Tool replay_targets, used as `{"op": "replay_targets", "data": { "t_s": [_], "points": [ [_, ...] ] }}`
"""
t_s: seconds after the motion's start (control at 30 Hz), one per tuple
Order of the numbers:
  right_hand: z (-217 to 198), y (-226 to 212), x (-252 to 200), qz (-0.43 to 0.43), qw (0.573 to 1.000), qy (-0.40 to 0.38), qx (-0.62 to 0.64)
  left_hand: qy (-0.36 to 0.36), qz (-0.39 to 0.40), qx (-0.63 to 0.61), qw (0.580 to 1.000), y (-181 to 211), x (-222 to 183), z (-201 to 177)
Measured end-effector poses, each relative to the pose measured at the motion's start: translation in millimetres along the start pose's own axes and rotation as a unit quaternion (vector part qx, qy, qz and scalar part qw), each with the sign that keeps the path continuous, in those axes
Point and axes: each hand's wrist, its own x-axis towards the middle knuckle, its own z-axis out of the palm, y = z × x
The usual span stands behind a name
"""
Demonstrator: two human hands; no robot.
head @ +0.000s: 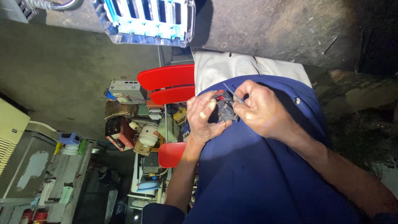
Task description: Disassembling a rechargeable battery pack to inspect internal cells and circuitry using a prying tool.
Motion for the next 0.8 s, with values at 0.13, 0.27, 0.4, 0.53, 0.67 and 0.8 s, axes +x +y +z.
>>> {"op": "replay_targets", "data": {
  "t_s": [0.13,0.27,0.4,0.53,0.67,0.8],
  "points": [
    [-8.9,-28.0,-8.4,0.0,0.986,-0.026,-0.167,-0.013,0.025,0.009,1.0,-3.6,-5.4,0.2],
    [-10.3,-26.2,-15.2,-0.05,0.979,-0.021,-0.199,-0.013,0.031,0.015,0.999,-0.3,-2.8,0.5],
    [1.0,-13.8,-25.7,-0.144,0.945,0.077,-0.284,-0.025,0.045,0.006,0.999,-0.7,-2.5,2.5],
    [28.3,37.9,-17.1,-0.378,0.713,0.362,-0.467,-0.033,0.042,0.004,0.999,-0.6,-2.6,1.9],
    [-4.4,4.2,-20.8,-0.274,0.926,0.099,-0.239,-0.026,0.024,0.005,0.999,-1.0,-2.5,-1.0],
    [-8.0,-3.3,-21.0,-0.187,0.948,0.051,-0.255,-0.029,0.02,-0.003,0.999,-0.7,-3.1,-0.8]
  ]
}}
